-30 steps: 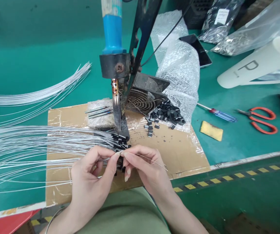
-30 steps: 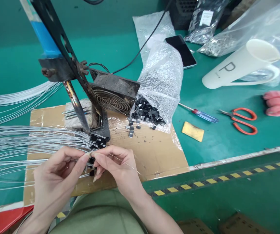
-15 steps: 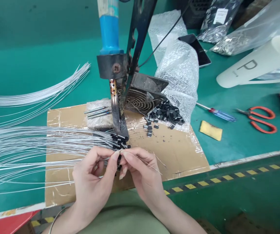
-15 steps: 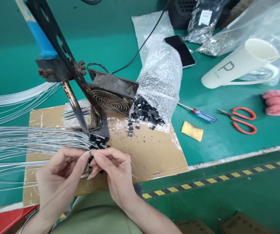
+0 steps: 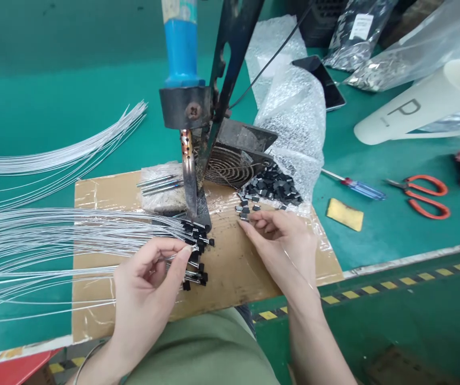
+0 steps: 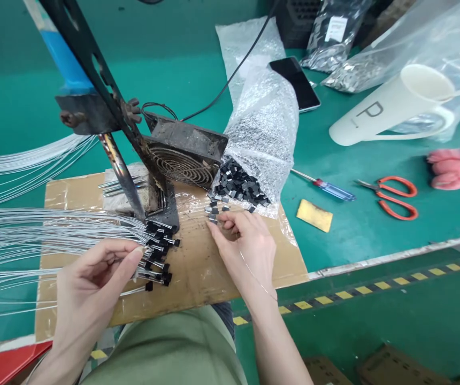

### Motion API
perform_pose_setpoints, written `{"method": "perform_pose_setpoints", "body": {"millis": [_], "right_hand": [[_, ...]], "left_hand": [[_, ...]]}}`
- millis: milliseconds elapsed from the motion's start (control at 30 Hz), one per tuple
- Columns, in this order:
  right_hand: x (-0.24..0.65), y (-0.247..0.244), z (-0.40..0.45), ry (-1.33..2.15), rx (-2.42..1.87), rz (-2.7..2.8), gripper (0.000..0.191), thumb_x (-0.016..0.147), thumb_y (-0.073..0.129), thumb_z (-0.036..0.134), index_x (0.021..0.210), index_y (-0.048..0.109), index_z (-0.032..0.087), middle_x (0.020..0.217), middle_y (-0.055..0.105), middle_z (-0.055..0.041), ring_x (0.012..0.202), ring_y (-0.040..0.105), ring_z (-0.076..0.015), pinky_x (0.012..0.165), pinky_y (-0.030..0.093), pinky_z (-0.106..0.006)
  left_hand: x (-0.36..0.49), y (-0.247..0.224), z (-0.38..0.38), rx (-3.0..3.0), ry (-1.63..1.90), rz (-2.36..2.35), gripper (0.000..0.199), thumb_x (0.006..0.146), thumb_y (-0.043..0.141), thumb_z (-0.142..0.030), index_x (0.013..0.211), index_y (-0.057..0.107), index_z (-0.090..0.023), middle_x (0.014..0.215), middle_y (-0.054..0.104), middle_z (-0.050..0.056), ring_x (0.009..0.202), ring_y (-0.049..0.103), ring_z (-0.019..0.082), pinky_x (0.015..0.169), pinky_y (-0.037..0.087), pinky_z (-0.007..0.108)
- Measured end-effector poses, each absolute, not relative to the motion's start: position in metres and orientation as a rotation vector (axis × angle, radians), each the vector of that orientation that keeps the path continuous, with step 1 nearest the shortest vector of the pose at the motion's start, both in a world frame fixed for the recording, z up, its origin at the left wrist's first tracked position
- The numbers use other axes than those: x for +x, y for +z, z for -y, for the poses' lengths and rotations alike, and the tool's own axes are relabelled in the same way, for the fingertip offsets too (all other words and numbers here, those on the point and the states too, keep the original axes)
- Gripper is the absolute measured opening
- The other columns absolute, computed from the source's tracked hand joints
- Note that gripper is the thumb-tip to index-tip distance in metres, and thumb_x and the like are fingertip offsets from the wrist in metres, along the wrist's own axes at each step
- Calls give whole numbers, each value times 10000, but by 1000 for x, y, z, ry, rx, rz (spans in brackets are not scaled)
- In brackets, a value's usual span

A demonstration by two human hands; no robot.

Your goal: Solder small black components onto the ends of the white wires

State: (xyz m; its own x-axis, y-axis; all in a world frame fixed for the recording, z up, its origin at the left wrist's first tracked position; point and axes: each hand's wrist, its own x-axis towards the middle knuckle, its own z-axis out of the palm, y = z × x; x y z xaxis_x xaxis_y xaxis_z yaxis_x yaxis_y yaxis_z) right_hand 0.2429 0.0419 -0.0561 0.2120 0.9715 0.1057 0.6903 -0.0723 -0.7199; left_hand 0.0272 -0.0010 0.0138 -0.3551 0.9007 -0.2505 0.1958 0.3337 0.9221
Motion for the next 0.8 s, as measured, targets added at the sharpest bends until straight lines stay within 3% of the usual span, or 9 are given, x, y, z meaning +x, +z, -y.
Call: {"method": "perform_pose_setpoints", "body": {"millis": [433,633,800], "right_hand": [[235,-46,-31,867,-1708,1172,192,922,773,386,894,728,202,688,678,11,537,549,-121,516,469,-261],[219,-28,-28,1043,-1449,1029,97,881,841,280,875,767,217,700,750,2,518,657,-133,508,577,-260],[203,-21,-21,1175,-1325,1021,40,927,810,224,934,834,255,733,774,11,527,661,-123,523,557,-252]], "left_hand": [[22,11,2,1086,1039,-1787,104,868,807,-292,802,784,-214,762,740,11,638,581,133,554,446,235],[22,16,0,1097,1002,-1804,113,889,774,-285,797,776,-220,746,715,4,657,585,135,565,439,241],[23,19,-2,1108,982,-1820,113,873,785,-297,796,764,-217,729,718,2,608,572,129,523,429,238]]}}
